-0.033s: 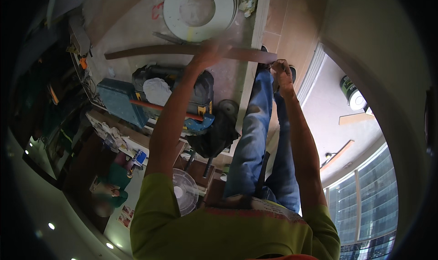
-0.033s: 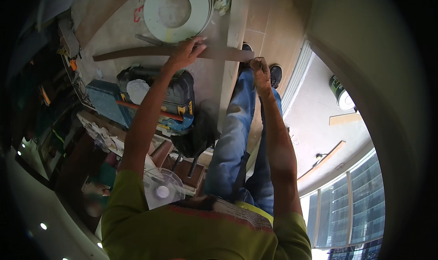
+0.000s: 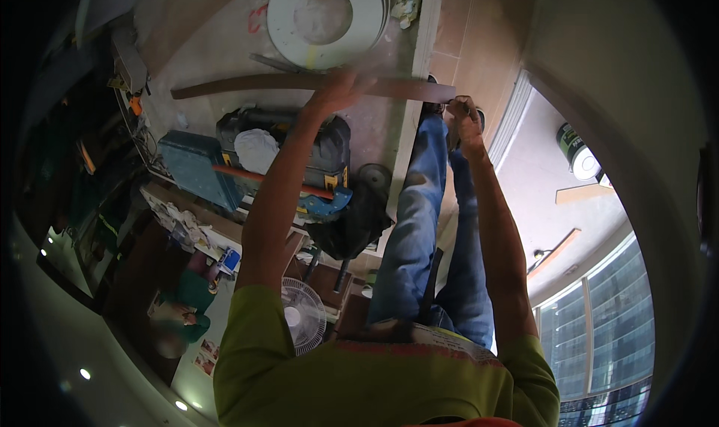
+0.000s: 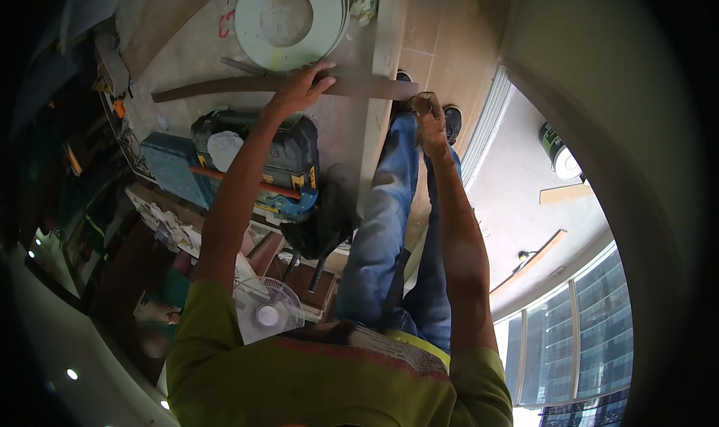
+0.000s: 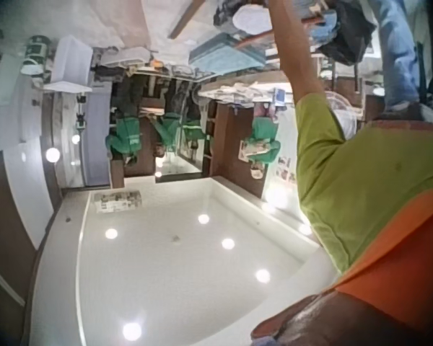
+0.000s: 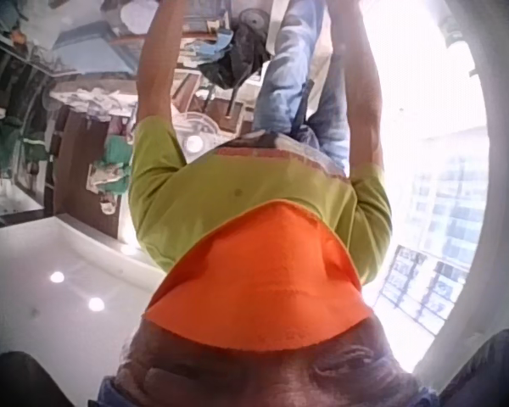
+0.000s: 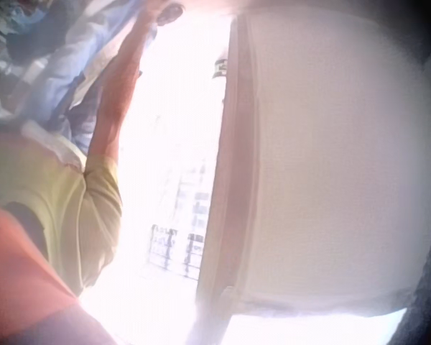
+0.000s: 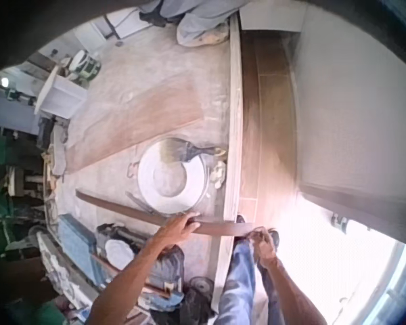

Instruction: The person retrieves a long, curved wooden strip and a sanding block from a balcony area. They then move indoors and repeatedly sand the edges and surfaces of the wooden strip using the sanding block. The person pauses to inspect the strip before resuming sanding.

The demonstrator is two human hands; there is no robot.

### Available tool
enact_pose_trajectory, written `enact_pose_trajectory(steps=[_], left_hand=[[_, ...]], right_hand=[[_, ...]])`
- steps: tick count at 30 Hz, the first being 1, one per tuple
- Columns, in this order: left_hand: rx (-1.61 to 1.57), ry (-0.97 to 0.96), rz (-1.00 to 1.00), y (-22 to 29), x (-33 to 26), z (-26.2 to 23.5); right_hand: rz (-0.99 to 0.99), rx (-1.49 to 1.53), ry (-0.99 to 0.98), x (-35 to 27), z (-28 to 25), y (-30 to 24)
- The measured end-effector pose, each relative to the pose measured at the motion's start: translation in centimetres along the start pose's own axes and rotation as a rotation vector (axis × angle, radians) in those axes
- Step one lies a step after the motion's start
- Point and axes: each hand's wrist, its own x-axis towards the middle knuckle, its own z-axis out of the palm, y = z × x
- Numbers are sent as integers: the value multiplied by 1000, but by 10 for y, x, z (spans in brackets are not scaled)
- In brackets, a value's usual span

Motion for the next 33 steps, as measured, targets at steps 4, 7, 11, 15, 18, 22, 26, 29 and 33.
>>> enact_pose_trajectory(steps=[4,7,11,15,18,22,26,29,33], left_hand=[[28,-126,-73,-1,1,-18],[-150,-183,-180,35,18,-51],[-215,26,-67,90,10,-121],[-168,199,-77,149,7,-205],[-287,400,-39,188,-46,-285],[-682,619,97,220,-87,-358],[-754,846,274,289,-148,-412],[-783,965,379,323,-193,-432],[-864,978,580,409,-233,-435]], right_hand=[[74,-130,80,9,-2,-33],[13,-121,101,17,-8,-67],[-29,-173,140,15,21,-126],[-146,-319,106,-19,14,-167],[-158,-410,29,-47,23,-164],[-62,-391,116,-88,-12,-143],[39,-378,157,-144,-37,-132],[78,-404,136,-181,-36,-132],[101,-403,158,-202,-41,-143]])
